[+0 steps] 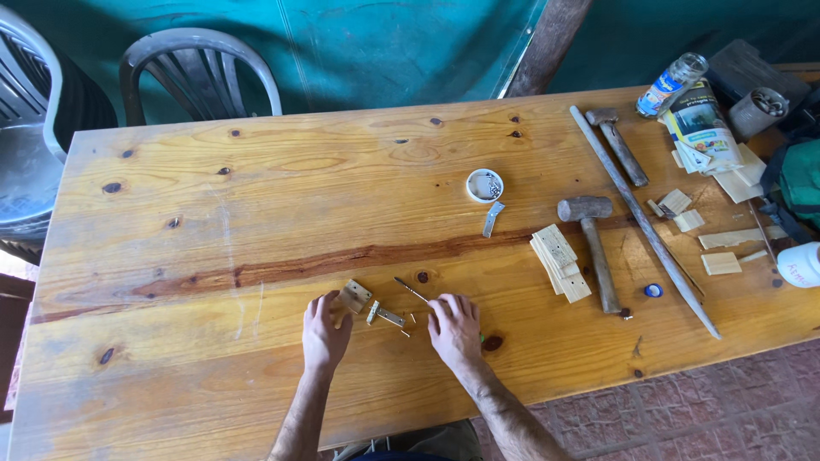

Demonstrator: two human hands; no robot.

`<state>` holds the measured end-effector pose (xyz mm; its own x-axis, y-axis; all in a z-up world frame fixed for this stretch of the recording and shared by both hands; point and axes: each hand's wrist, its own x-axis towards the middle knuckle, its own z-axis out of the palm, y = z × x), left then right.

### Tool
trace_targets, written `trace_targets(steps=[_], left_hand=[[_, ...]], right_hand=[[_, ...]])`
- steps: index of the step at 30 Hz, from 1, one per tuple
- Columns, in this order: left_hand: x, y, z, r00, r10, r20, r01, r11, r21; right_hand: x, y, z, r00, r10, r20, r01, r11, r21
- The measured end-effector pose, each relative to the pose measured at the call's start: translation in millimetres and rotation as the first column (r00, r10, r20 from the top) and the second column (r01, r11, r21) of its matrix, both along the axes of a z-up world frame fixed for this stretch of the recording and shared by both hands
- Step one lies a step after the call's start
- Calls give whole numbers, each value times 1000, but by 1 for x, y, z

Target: The person assembles small wooden blocks by inserting dowels and securing them with screws using a screwdriver. They repeatedly align the pieces, insert fasteners, and tighten the screws to join the components on a wooden workbench.

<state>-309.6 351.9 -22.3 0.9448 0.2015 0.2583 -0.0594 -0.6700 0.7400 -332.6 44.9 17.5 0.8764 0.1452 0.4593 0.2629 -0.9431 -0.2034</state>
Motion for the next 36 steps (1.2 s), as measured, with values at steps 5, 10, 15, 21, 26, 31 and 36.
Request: trace_targets(steps=[5, 10, 15, 21, 26, 31, 36], left_hand=[[15, -3, -14, 994, -108, -2, 106, 979, 173], [23, -6, -12, 992, -112, -65, 125, 962, 245], [26, -1, -24, 991, -113, -66, 124, 969, 212], [17, 7, -5, 995, -96, 38, 89, 984, 152], [15, 5, 40, 988, -71, 134, 56, 992, 112], [15, -17, 86, 983, -77, 170, 97, 989, -112], [15, -42, 100, 986, -83, 146, 131, 922, -365]], right_hand=[[6, 22, -5, 991, 99, -86, -91, 992, 87], [8, 32, -13, 966, 206, -159, -192, 976, 101], [6, 28, -27, 932, 213, -293, -193, 976, 97], [10, 23, -54, 907, 174, -382, -134, 982, 131], [20, 22, -47, 902, 207, -378, -20, 896, 444], [21, 35, -26, 865, 322, -386, 225, 439, 870], [26, 42, 17, 895, 410, -173, 144, 102, 984]])
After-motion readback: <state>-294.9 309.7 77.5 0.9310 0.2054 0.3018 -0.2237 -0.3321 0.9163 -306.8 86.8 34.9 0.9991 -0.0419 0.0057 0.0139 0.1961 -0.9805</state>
